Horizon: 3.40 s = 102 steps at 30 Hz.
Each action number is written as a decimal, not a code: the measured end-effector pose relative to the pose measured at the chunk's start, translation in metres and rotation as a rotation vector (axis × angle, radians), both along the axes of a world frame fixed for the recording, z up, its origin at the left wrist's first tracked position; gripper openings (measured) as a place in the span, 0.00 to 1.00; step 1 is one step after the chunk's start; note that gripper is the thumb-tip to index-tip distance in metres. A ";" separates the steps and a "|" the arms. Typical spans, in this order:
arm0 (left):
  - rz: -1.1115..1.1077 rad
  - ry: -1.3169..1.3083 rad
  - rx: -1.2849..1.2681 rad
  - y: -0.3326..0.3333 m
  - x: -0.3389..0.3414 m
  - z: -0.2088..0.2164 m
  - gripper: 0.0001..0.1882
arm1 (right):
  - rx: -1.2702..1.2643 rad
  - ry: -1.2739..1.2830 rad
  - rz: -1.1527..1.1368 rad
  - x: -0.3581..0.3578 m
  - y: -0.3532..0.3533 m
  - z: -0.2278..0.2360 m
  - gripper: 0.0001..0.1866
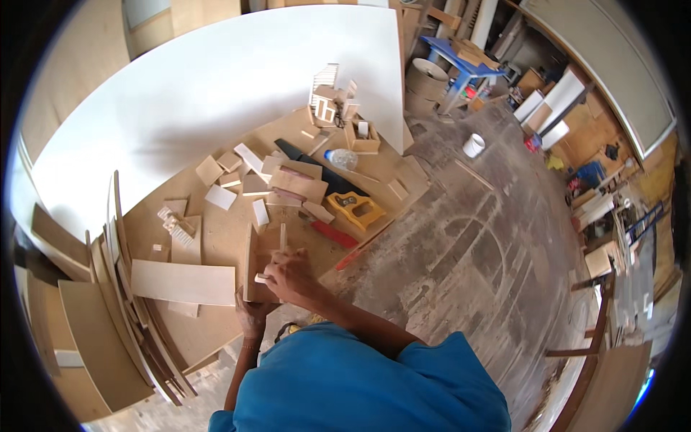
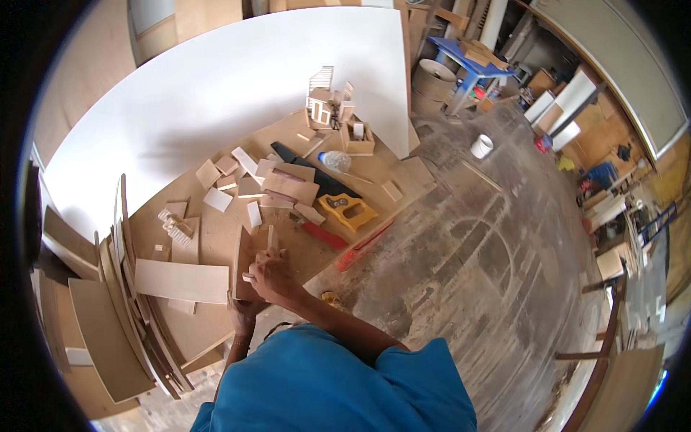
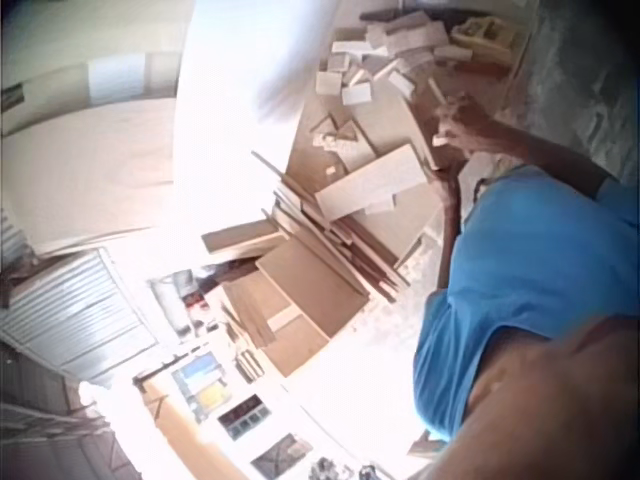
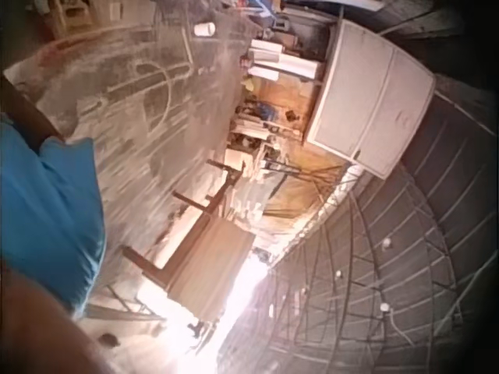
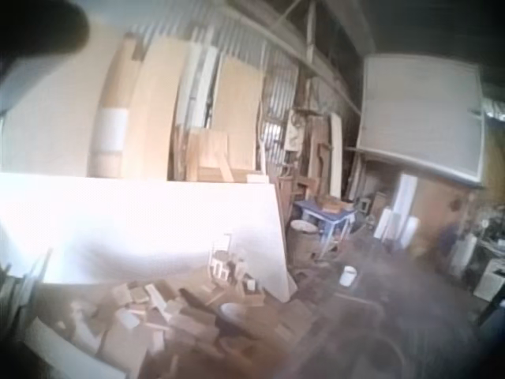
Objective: The person sands the edges of a wooden block with a sanding tool and applies glue from a bottle to attach wooden components into a structure.
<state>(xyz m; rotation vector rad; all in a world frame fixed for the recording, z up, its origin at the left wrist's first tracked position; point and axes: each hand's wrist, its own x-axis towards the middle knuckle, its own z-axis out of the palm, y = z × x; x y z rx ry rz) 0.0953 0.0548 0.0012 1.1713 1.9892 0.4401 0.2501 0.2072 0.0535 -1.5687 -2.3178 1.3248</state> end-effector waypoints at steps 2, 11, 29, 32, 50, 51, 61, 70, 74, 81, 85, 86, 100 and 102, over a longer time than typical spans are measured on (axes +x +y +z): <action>-0.046 0.104 0.033 0.077 -0.035 -0.009 0.35 | 0.103 0.210 -0.173 -0.008 0.068 -0.004 0.06; 0.259 0.129 0.854 0.184 0.034 -0.013 0.11 | 0.207 0.912 -0.674 0.116 0.166 0.027 0.10; 0.066 -1.165 0.649 0.222 0.288 0.072 0.19 | -0.116 1.130 -0.556 0.297 0.108 0.033 0.10; 0.110 -1.153 0.666 0.214 0.312 0.068 0.13 | -0.098 1.107 -0.512 0.317 0.099 0.031 0.11; -0.111 -0.482 0.718 0.178 0.348 0.058 0.24 | -0.311 1.120 -0.602 0.348 0.097 -0.013 0.15; -0.032 -0.695 0.631 0.178 0.349 0.060 0.25 | -0.269 1.135 -0.613 0.352 0.099 -0.013 0.15; -0.091 -0.949 0.387 0.221 0.354 0.045 0.23 | -0.168 1.073 -0.621 0.358 0.110 -0.002 0.17; -0.099 -0.842 0.299 0.243 0.316 0.027 0.13 | -0.099 0.923 -0.529 0.322 0.143 -0.029 0.16; 0.005 -0.917 0.322 0.257 0.285 0.019 0.13 | -0.070 0.950 -0.545 0.288 0.169 -0.033 0.15; 0.275 -1.085 0.420 0.297 0.218 0.043 0.12 | 0.213 0.688 -0.451 0.225 0.250 -0.057 0.08; 0.258 -0.908 0.638 0.310 0.178 0.057 0.12 | 0.514 0.414 -0.261 0.166 0.307 -0.071 0.12; 0.292 -0.926 0.642 0.310 0.171 0.070 0.11 | 0.668 0.314 -0.162 0.149 0.319 -0.069 0.16; 0.318 -0.890 0.939 0.304 0.112 0.078 0.11 | 0.732 -0.319 0.016 0.054 0.372 -0.105 0.37; 0.312 -0.886 0.913 0.307 0.114 0.085 0.12 | 0.696 -0.254 0.051 0.059 0.375 -0.100 0.35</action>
